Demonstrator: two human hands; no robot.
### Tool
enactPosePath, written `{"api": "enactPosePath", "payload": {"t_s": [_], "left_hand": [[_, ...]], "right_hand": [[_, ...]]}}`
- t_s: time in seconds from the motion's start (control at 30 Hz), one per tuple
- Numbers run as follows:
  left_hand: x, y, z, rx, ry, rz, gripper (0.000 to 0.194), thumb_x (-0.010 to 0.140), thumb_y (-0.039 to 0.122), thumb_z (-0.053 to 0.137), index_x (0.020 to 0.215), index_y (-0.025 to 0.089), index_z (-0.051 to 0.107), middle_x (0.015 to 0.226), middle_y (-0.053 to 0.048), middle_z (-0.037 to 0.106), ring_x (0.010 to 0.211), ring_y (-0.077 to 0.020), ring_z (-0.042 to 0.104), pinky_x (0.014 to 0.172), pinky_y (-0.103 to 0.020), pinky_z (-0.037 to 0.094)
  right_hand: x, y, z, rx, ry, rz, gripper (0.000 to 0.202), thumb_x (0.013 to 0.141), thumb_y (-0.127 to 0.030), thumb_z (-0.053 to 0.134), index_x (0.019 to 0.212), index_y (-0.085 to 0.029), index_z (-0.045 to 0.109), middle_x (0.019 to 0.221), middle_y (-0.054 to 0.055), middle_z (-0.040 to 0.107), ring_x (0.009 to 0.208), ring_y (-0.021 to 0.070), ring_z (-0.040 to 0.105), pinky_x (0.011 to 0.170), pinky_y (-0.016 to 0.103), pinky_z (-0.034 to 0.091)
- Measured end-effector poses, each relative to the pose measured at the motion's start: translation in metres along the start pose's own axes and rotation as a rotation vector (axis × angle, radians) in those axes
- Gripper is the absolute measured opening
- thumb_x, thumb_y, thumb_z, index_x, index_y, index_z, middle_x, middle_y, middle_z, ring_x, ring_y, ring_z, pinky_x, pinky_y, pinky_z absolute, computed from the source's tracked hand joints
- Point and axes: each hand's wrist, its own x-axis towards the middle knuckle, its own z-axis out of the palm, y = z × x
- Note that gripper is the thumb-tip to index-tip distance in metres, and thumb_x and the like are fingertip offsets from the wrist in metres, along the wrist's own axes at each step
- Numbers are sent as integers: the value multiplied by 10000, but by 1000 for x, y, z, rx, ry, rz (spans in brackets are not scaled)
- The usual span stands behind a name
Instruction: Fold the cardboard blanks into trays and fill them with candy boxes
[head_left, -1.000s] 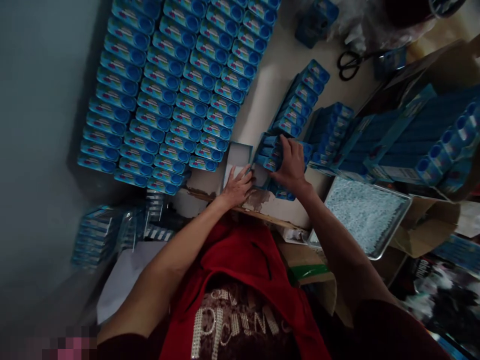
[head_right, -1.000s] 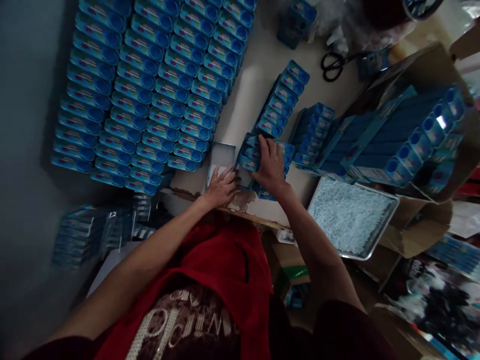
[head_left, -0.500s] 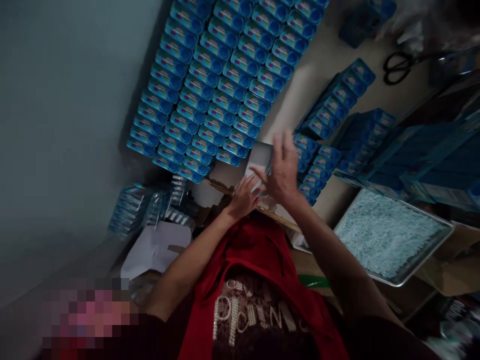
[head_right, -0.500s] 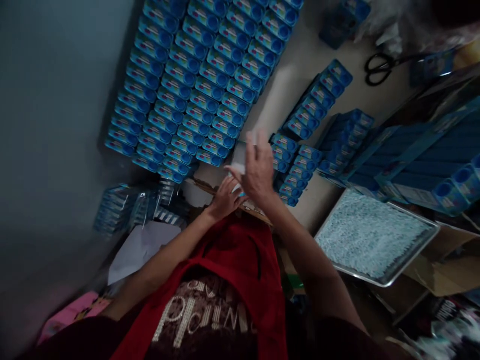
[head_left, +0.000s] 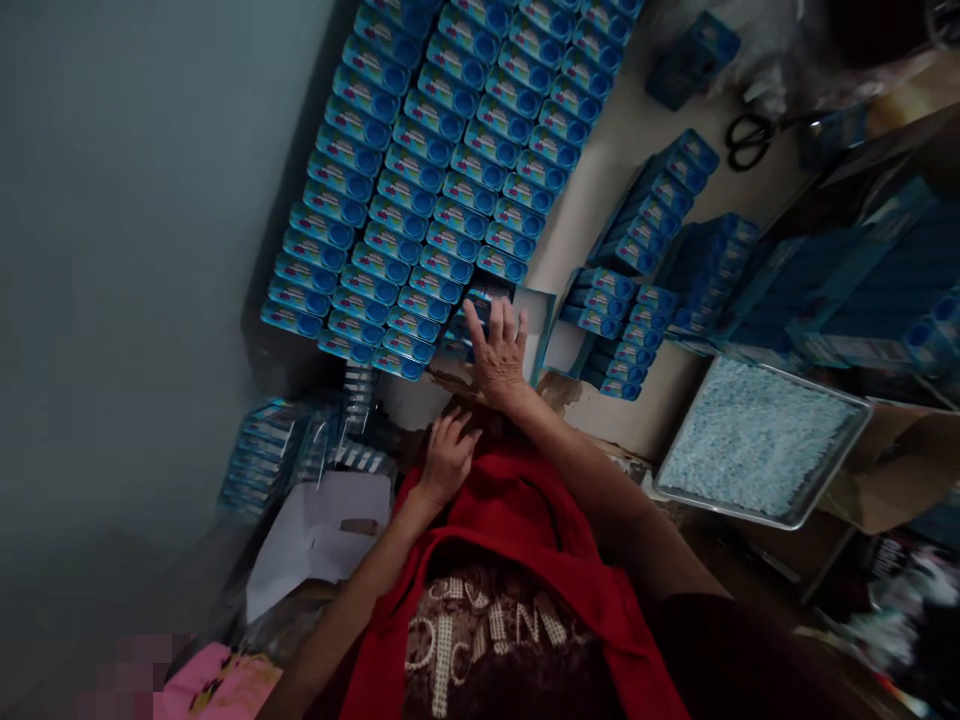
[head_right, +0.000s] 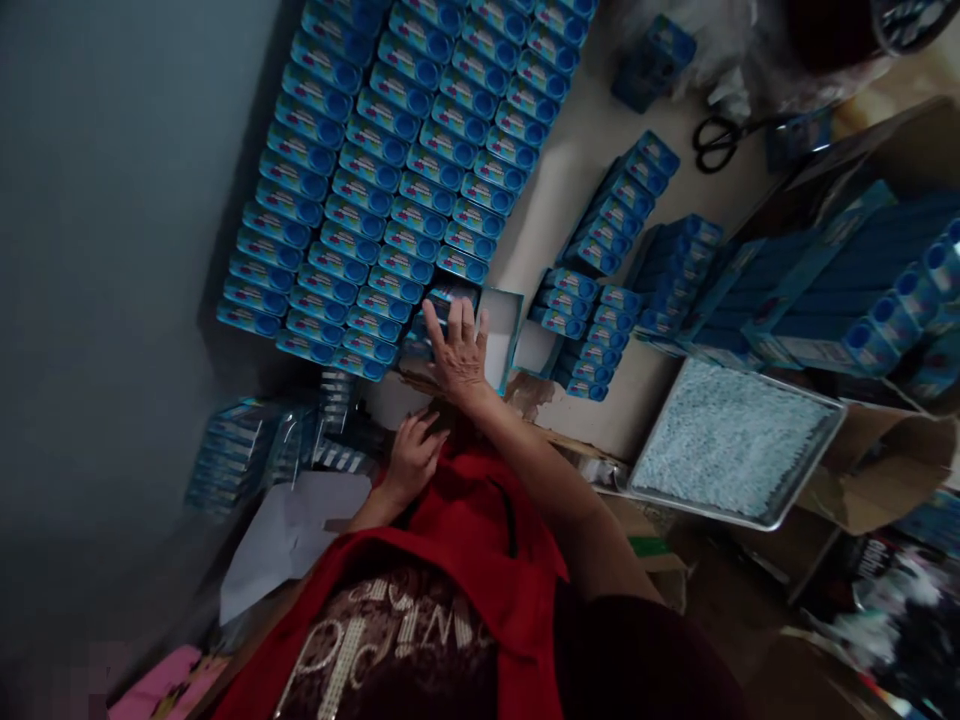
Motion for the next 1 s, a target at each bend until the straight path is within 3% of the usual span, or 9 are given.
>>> {"api": "enactPosePath", "payload": {"t_s": [0.13,0.23,0.3,0.47,0.53,0.63,0.7,0.8,1.0], "left_hand": [[12,-13,2,-25,48,-40,213,1023,165,609,1113,223,794,1354,-139,723,1373,-327,600,1143,-576,526],[26,-14,3,-67,91,-88,218,1041,208,599,1167,214,776,1327,-153,720,1328,-312,619,1114,-534,553],[31,-7,6,-96,107,-80,245,1050,214,587,1232,203,751,1319,-158,718,1301,-302,634,1106,-510,561],[41,25,27,-164,44,23,262,1056,206,555,1266,192,712,1276,-160,739,1266,-291,675,1115,-489,557],[56,34,37,-184,56,-4,277,1056,207,544,1292,175,686,1312,-176,729,1332,-298,649,1161,-506,527],[92,38,50,-154,14,44,365,1053,211,540,1405,160,624,1471,-193,664,1498,-311,542,1283,-571,399],[115,36,57,-104,-113,130,485,1037,231,576,1515,146,555,1595,-208,574,1594,-333,430,1329,-598,316],[134,29,64,-24,-299,158,624,993,237,641,1579,83,495,1695,-270,427,1646,-385,320,1326,-594,322],[122,9,55,50,-361,113,603,932,116,647,1529,149,570,1706,-238,425,1634,-388,346,1266,-593,413]], "right_hand": [[27,-6,-2,2,30,83,1061,834,-330,764,1752,-229,242,1631,230,385,1524,431,358,1281,651,222],[30,-1,-9,32,69,58,963,867,-412,749,1724,-258,338,1572,207,419,1464,409,410,1277,636,234],[8,7,-22,62,97,14,869,903,-484,715,1691,-272,415,1556,183,427,1452,383,415,1287,605,244],[-95,51,-56,61,321,-61,703,905,-518,701,1560,-287,589,1576,156,411,1481,368,397,1235,533,374],[-124,77,-57,18,412,-34,640,906,-502,694,1506,-287,636,1557,159,437,1457,368,433,1212,548,398],[-138,116,-41,-61,473,10,560,921,-454,668,1454,-284,687,1525,170,494,1440,370,465,1191,569,411],[-138,133,-27,-96,430,29,496,940,-409,639,1420,-316,724,1502,159,549,1450,367,473,1200,583,396],[-142,146,-14,-95,240,73,454,971,-387,597,1400,-382,746,1500,137,609,1471,368,488,1225,609,370],[-158,147,-14,-32,92,73,472,978,-356,572,1417,-417,732,1511,115,636,1490,359,505,1235,616,393]]}}
